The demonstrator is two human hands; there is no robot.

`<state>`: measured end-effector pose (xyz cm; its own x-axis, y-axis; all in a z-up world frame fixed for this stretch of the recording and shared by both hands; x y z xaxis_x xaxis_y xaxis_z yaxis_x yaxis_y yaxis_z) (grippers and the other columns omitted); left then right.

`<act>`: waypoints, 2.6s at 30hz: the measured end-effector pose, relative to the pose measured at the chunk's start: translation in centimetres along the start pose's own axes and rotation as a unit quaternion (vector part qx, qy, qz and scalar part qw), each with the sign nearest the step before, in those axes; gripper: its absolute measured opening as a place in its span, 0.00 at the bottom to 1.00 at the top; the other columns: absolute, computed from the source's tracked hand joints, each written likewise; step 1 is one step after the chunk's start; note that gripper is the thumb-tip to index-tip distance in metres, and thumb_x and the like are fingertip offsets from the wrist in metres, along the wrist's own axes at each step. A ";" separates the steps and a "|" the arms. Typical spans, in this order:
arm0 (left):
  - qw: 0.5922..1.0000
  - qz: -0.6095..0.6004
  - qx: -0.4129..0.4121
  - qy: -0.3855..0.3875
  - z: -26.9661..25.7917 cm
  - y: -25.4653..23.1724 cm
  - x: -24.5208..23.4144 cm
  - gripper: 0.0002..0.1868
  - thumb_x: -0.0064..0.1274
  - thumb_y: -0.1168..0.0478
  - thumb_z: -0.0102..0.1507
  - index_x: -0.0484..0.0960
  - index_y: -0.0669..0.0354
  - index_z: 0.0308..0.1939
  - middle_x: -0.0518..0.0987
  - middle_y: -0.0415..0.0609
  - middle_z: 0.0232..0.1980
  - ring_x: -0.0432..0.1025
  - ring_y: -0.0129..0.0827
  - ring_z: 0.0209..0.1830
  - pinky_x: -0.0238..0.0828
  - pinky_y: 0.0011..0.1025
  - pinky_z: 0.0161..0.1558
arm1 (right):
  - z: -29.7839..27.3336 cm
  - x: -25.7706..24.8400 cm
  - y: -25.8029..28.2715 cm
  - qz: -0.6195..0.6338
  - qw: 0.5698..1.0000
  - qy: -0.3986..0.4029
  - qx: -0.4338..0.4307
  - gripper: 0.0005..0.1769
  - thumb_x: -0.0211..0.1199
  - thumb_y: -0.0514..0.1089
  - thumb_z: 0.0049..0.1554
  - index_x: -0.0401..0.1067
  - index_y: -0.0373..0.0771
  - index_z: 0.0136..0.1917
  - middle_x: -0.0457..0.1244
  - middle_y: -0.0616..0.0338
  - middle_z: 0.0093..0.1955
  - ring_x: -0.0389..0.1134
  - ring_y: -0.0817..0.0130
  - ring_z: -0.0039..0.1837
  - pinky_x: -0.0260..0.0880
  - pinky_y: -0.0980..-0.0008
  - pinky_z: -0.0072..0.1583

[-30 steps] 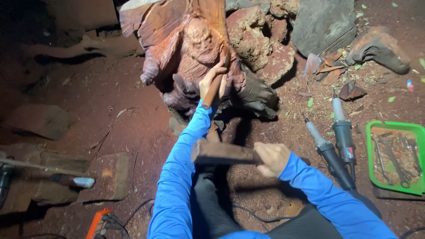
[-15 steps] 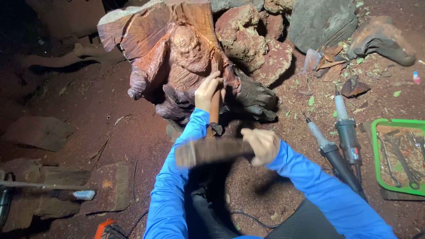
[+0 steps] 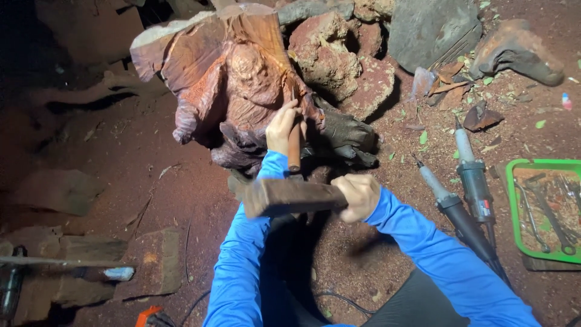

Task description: The person carves a wooden sculpture using a mallet and a chisel.

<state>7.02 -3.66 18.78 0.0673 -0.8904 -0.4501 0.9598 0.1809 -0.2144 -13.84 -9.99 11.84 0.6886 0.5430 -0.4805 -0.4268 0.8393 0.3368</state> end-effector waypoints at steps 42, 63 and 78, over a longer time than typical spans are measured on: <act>0.969 -0.002 0.027 -0.247 0.5 -8.2 4.4 0.11 0.51 0.62 0.64 0.73 0.56 0.27 0.73 0.46 0.29 0.75 0.38 0.37 0.76 0.36 0.61 | -0.5 -4.2 -5.5 -0.272 0.960 0.058 0.026 0.24 0.70 0.38 0.56 0.62 0.48 0.24 0.62 0.56 0.28 0.65 0.56 0.33 0.67 0.63 0.47; 0.984 0.004 0.010 -0.179 0.9 -7.2 7.1 0.10 0.46 0.56 0.67 0.71 0.50 0.31 0.68 0.42 0.32 0.72 0.32 0.41 0.70 0.34 0.66 | -14.0 -6.4 -19.9 -0.335 0.940 0.064 -0.012 0.19 0.78 0.60 0.45 0.71 0.51 0.33 0.69 0.65 0.37 0.73 0.54 0.45 0.75 0.52 0.58; 0.961 -0.022 0.248 -0.121 -1.8 -8.6 12.4 0.19 0.40 0.49 0.70 0.68 0.51 0.27 0.59 0.42 0.30 0.61 0.41 0.31 0.66 0.39 0.38 | -10.7 -8.7 -18.0 -0.076 0.953 -0.047 0.290 0.18 0.82 0.54 0.37 0.82 0.51 0.40 0.71 0.63 0.38 0.73 0.60 0.43 0.75 0.63 0.50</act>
<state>-0.89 -15.51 13.43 0.0268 -0.9745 -0.2229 0.9711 -0.0275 0.2371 -18.46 -29.53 1.26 0.7778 0.3892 -0.4934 0.0583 0.7371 0.6733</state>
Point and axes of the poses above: each hand's wrist, its own z-axis towards the middle knuckle, its own x-axis out of the palm, y = z × x, the point moved 8 cm from there along z, towards the middle knuckle
